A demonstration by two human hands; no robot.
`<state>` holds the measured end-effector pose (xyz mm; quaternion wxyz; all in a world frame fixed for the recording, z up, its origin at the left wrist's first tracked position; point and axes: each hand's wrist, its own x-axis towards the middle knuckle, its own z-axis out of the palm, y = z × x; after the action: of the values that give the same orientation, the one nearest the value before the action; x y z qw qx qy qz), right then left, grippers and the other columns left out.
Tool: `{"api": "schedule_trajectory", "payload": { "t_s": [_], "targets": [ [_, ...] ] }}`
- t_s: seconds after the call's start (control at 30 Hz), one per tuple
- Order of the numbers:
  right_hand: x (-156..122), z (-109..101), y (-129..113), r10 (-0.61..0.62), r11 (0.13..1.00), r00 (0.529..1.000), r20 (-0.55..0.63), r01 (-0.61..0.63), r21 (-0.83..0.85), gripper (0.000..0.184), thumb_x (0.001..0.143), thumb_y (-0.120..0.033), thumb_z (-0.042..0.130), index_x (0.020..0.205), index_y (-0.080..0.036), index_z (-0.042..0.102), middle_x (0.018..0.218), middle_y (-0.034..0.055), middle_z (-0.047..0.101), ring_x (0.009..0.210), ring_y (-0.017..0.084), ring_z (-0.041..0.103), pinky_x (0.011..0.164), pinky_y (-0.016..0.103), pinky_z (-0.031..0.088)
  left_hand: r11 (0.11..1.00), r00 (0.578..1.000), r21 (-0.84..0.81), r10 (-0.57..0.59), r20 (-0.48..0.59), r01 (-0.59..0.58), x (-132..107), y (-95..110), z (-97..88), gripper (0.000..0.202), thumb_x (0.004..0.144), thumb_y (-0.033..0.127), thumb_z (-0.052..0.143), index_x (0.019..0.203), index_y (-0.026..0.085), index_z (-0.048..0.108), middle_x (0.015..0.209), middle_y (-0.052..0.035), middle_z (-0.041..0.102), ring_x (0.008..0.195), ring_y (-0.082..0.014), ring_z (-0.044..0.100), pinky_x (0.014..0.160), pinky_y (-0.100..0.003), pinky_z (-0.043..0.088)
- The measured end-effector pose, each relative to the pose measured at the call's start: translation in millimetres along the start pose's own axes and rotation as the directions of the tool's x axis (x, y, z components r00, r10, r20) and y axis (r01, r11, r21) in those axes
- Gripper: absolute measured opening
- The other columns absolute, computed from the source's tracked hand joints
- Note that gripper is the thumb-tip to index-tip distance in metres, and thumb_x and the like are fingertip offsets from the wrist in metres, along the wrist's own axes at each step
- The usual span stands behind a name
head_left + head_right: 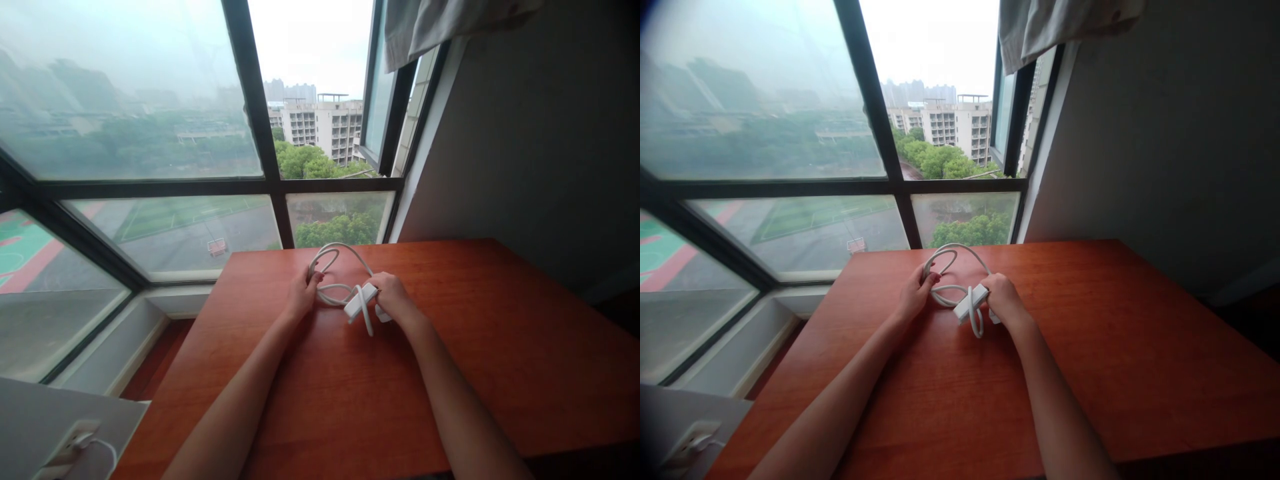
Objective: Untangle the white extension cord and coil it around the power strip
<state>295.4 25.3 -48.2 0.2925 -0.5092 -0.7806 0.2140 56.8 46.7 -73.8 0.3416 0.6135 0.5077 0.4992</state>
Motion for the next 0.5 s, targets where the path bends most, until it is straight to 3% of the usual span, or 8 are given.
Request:
{"api": "schedule_trajectory", "payload": {
  "t_s": [0.13,0.23,0.37,0.5],
  "targets": [
    [-3.4,0.5,-17.0,-0.035,0.970,0.999,0.023,0.039,-0.241,0.024,0.081,-0.010,0.052,0.078,-0.019,0.073,0.080,0.0079,0.069,0.083,0.020,0.058,0.077,0.028,0.043,1.000,1.000,0.009,0.000,-0.007,0.000,-0.1,-2.4,0.7,0.032,0.086,0.035,0.057,0.112,0.016,0.061,0.085,-0.0056,0.070,0.079,-0.0199,0.066,0.074,-0.031,0.050],
    [-5.9,0.8,-25.1,-0.035,0.955,0.999,0.039,0.045,-0.292,0.026,0.085,-0.009,0.048,0.090,-0.017,0.072,0.089,0.0105,0.070,0.090,0.022,0.058,0.081,0.030,0.043,1.000,1.000,0.000,0.001,0.001,-0.001,-0.3,-4.2,1.6,0.034,0.087,0.034,0.055,0.116,0.015,0.058,0.086,-0.0062,0.070,0.080,-0.0200,0.066,0.076,-0.032,0.050],
    [-7.9,-1.2,-31.5,-0.089,0.975,0.996,0.028,0.092,-0.204,0.030,0.083,-0.006,0.049,0.102,-0.016,0.070,0.101,0.0116,0.070,0.098,0.022,0.060,0.089,0.033,0.045,1.000,1.000,-0.005,0.015,-0.002,-0.015,-0.7,-6.2,2.2,0.034,0.088,0.033,0.054,0.117,0.016,0.057,0.087,-0.0064,0.071,0.082,-0.0198,0.067,0.077,-0.033,0.051],
    [-13.9,-6.1,-32.9,-0.132,0.990,0.991,-0.018,0.131,-0.052,0.058,0.069,0.004,0.045,0.121,-0.016,0.062,0.123,0.0107,0.063,0.116,0.022,0.056,0.103,0.037,0.042,1.000,1.000,-0.001,0.026,-0.002,-0.026,-1.5,-7.3,1.7,0.033,0.089,0.033,0.053,0.117,0.016,0.057,0.088,-0.0067,0.070,0.082,-0.0197,0.067,0.078,-0.033,0.051]
  ]
}}
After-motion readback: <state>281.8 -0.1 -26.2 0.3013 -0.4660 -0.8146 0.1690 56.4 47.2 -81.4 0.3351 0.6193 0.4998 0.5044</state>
